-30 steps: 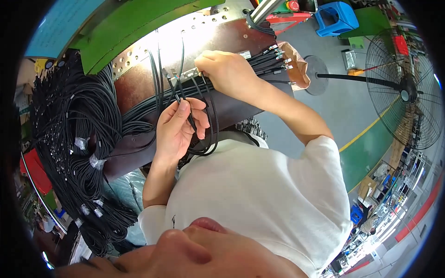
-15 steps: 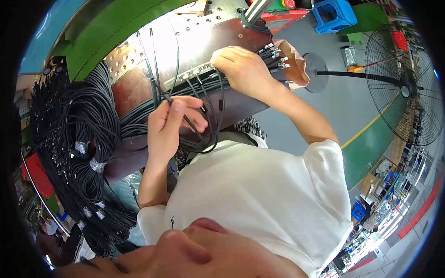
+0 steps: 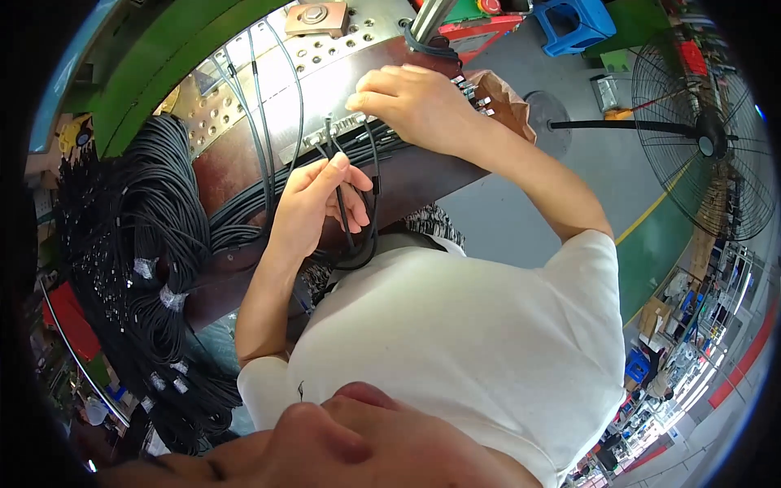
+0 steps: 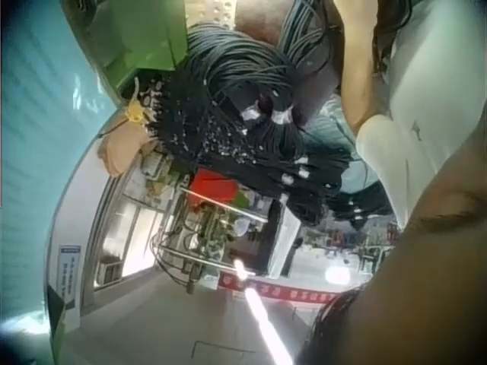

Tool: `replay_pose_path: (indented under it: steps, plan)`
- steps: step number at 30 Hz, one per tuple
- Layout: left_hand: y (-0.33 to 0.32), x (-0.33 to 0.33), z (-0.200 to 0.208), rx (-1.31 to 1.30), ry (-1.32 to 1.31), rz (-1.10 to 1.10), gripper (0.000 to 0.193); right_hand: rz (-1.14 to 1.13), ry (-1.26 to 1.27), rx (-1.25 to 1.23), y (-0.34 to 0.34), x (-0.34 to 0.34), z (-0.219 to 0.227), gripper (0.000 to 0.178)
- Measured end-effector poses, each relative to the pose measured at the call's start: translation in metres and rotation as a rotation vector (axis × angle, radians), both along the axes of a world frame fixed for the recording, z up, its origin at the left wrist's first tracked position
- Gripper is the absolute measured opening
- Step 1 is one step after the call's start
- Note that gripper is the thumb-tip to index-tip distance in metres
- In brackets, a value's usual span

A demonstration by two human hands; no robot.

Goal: Assembling and organizing black wire cables into bundles at a factory workbench.

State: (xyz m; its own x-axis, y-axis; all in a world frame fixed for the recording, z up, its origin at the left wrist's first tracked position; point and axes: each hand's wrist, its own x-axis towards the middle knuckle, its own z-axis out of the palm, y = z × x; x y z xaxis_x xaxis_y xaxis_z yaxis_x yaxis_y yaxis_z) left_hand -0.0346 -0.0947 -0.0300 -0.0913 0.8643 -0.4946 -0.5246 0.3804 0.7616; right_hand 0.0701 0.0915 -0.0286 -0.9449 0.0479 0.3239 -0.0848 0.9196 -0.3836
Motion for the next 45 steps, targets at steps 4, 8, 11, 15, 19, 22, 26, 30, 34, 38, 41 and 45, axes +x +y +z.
replay_pose_path:
  steps: [4,8,11,15,19,22,26,30,34,38,41,45]
  plan:
    - [0.010,0.006,0.021,0.027,0.859,-0.163,0.031,0.150,0.072,0.213,0.000,0.006,0.012,0.024]
    - [-0.012,0.008,0.046,0.319,1.520,-0.088,0.014,0.010,0.077,0.123,0.016,0.017,-0.005,0.017]
    - [-0.001,-0.002,0.022,0.393,1.604,0.066,0.043,-0.170,0.177,-0.256,-0.001,0.015,-0.047,0.015]
    - [-0.015,0.004,-0.003,0.326,1.586,-0.079,0.037,-0.317,0.117,-0.457,-0.012,0.015,-0.057,0.013]
    - [-0.033,-0.001,0.007,0.412,1.364,-0.044,0.035,-0.213,0.143,-0.289,-0.006,0.012,-0.058,0.015]
    - [-0.029,-0.045,0.012,0.346,1.245,0.165,0.044,-0.244,0.140,-0.249,-0.006,0.014,-0.055,0.014]
    - [0.005,-0.142,-0.014,0.184,0.450,0.559,0.045,0.011,-0.266,-0.480,0.034,0.009,-0.029,0.017]
    - [0.051,-0.178,-0.090,0.313,1.116,0.145,0.036,0.016,-0.138,-0.415,0.050,-0.082,-0.010,0.025]
    - [0.085,-0.133,-0.067,0.356,-0.444,0.334,0.032,-0.088,-0.332,-0.068,0.083,-0.166,-0.020,0.034]
    - [0.079,-0.136,-0.053,0.270,-0.320,0.466,0.035,-0.103,-0.241,-0.184,0.070,-0.171,-0.012,0.031]
    - [0.060,-0.115,-0.010,0.150,-0.234,0.504,0.039,-0.120,-0.169,-0.307,0.054,-0.163,-0.014,0.029]
    - [0.033,-0.089,0.001,0.057,-0.353,0.483,0.043,-0.125,-0.071,-0.456,0.031,-0.156,-0.013,0.026]
